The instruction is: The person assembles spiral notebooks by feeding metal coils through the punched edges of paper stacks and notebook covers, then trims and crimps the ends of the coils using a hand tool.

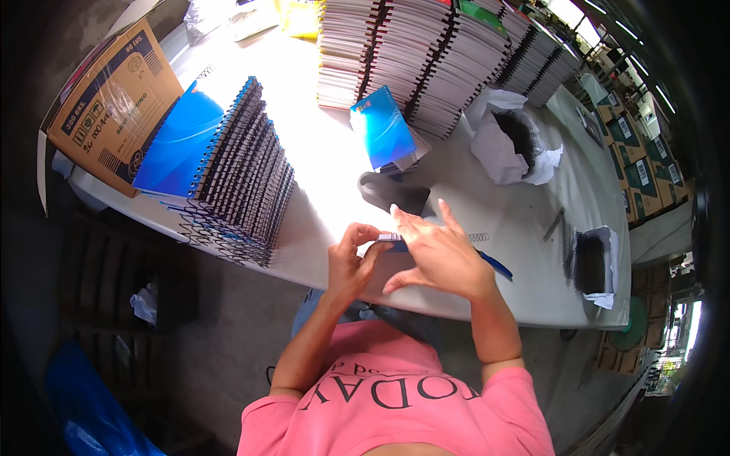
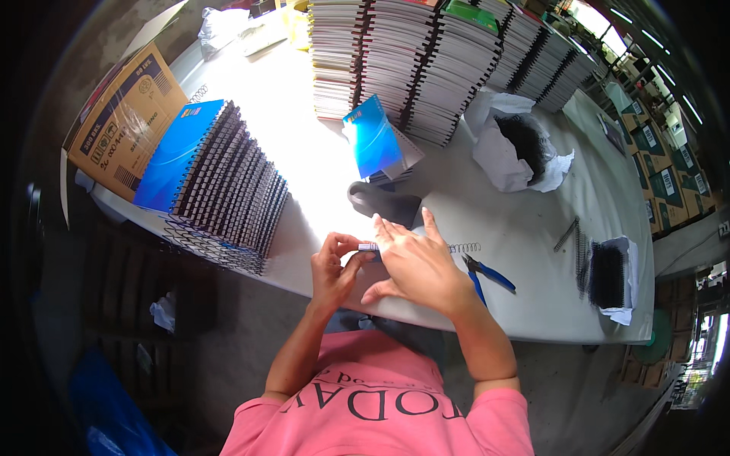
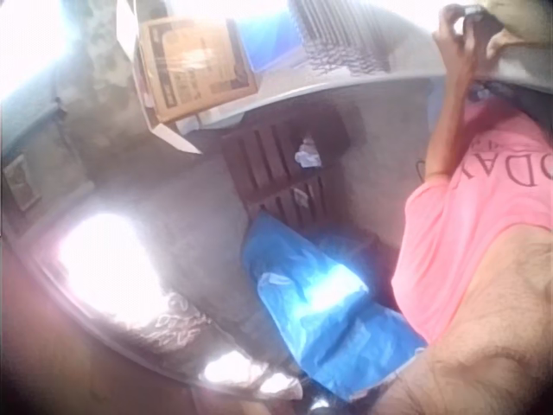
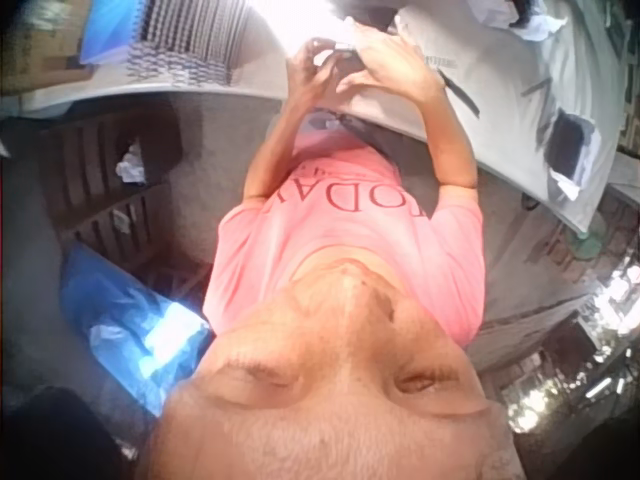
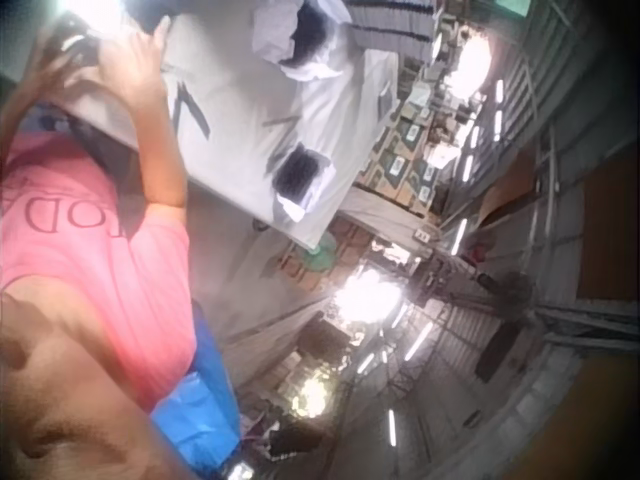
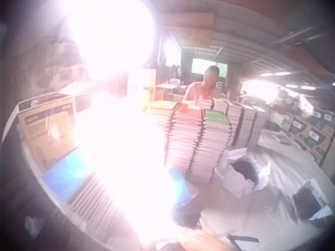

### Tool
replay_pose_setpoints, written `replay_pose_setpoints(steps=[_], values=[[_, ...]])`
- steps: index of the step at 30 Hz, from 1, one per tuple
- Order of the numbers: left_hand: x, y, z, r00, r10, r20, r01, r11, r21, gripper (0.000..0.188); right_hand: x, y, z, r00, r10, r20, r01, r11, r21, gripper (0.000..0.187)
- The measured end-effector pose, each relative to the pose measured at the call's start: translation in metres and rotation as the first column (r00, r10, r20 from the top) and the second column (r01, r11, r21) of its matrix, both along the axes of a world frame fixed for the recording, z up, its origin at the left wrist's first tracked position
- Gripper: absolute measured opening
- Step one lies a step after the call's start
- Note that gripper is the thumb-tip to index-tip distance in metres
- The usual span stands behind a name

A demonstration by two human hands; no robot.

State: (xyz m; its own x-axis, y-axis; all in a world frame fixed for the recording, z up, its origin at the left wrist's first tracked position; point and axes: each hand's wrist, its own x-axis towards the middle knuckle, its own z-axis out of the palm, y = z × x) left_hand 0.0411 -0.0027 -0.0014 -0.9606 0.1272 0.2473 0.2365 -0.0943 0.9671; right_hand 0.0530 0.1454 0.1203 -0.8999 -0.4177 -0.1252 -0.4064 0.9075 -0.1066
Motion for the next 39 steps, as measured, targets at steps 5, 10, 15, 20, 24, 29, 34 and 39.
replay_pose_setpoints(steps=[5, 10, 15, 20, 24, 29, 34, 39], values=[[0.000, 0.005, 0.013, 0.988, -0.027, 0.154, 0.014, 0.996, 0.084, 0.018, 0.003, -0.005, -0.018, 0.987, -0.007, -0.161, 0.007, 1.000, 0.001, 0.079], [-0.002, -0.001, 0.003, 0.996, -0.076, 0.051, 0.068, 0.986, 0.154, 0.019, -0.008, 0.021, -0.001, 0.982, -0.104, 0.157, 0.159, 0.908, -0.387, 0.025], [0.004, 0.003, 0.021, 0.989, -0.140, 0.056, 0.107, 0.915, 0.389, 0.018, 0.008, 0.017, 0.003, 0.960, -0.275, 0.050, 0.251, 0.768, -0.590, 0.025], [0.004, 0.003, 0.027, 0.997, -0.061, -0.046, 0.074, 0.936, 0.343, 0.020, 0.014, 0.013, 0.001, 0.994, -0.109, -0.033, 0.050, 0.682, -0.730, 0.032], [0.007, 0.001, 0.031, 0.995, -0.036, -0.090, 0.057, 0.970, 0.236, 0.019, 0.012, 0.013, -0.002, 0.975, -0.215, 0.049, 0.173, 0.608, -0.774, 0.016], [0.007, -0.001, 0.034, 0.994, -0.041, -0.105, 0.058, 0.986, 0.156, 0.021, 0.011, 0.009, 0.004, 0.976, -0.219, -0.003, 0.145, 0.657, -0.740, 0.014], [0.009, -0.004, 0.029, 0.999, -0.049, 0.008, 0.046, 0.973, 0.228, 0.024, 0.011, 0.021, -0.008, 0.987, -0.139, -0.085, 0.065, 0.817, -0.573, 0.030], [0.009, -0.005, 0.037, 0.998, -0.019, 0.053, 0.004, 0.963, 0.270, 0.024, 0.018, 0.006, 0.010, 0.977, -0.193, 0.088, 0.195, 0.652, -0.733, 0.038]])
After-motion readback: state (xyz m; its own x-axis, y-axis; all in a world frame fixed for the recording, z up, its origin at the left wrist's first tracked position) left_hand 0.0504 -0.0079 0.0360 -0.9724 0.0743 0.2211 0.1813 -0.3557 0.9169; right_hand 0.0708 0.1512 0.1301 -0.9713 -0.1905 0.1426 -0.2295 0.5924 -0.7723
